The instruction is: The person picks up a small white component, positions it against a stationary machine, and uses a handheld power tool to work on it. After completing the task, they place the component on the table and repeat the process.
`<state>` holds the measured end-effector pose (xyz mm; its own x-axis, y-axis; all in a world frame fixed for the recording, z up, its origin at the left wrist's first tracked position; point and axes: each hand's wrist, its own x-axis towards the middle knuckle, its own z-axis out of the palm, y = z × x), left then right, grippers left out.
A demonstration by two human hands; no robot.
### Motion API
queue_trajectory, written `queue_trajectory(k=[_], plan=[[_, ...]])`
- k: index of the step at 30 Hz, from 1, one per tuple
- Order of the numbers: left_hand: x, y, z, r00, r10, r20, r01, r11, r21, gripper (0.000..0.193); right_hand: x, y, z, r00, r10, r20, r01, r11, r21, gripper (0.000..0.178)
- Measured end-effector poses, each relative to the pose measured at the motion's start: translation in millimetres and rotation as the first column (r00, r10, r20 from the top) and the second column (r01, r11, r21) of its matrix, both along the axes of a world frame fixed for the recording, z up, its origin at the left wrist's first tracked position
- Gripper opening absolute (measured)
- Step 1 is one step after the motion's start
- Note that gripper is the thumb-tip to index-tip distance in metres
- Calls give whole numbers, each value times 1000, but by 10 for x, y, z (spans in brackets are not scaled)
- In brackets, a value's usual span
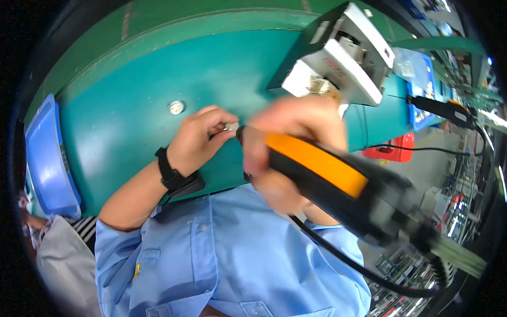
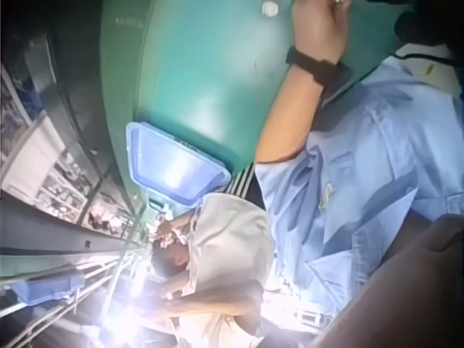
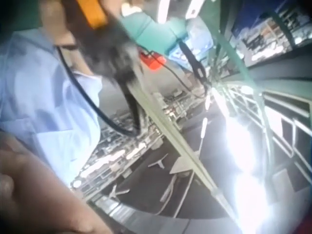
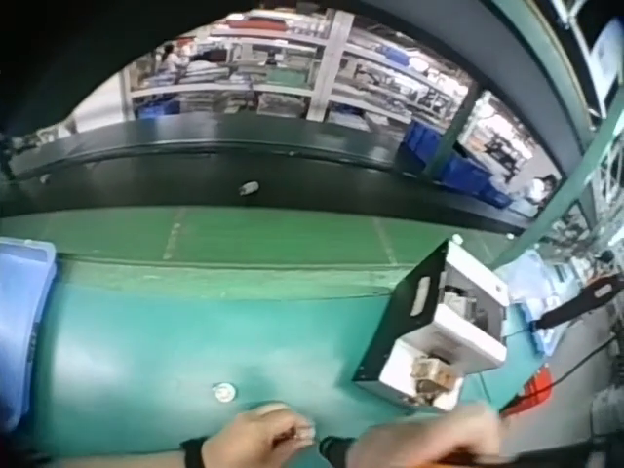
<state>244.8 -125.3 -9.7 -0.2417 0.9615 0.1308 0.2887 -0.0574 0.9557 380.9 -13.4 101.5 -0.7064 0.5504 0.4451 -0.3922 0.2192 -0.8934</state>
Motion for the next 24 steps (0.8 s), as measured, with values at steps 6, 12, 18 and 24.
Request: queue_trajectory(k=[6, 12, 18, 24], plan=[[1, 7, 27, 999, -25, 45, 27, 998, -49, 21, 637, 402, 410, 929, -189, -319, 227, 970, 86, 46], [-20, 29, 61, 998, -63, 28, 65, 995, -76, 22, 638, 603, 285, 925, -281, -257, 314, 944, 97, 44], [-18, 39, 104, 994, -79, 75, 89, 987, -134, 24, 571, 621, 204, 921, -320, -222, 332, 943, 22, 42], [-40, 29, 119, 995, -91, 41, 96, 984, -148, 25, 522, 780, 318, 995, 3, -99, 10, 990, 140, 33]])
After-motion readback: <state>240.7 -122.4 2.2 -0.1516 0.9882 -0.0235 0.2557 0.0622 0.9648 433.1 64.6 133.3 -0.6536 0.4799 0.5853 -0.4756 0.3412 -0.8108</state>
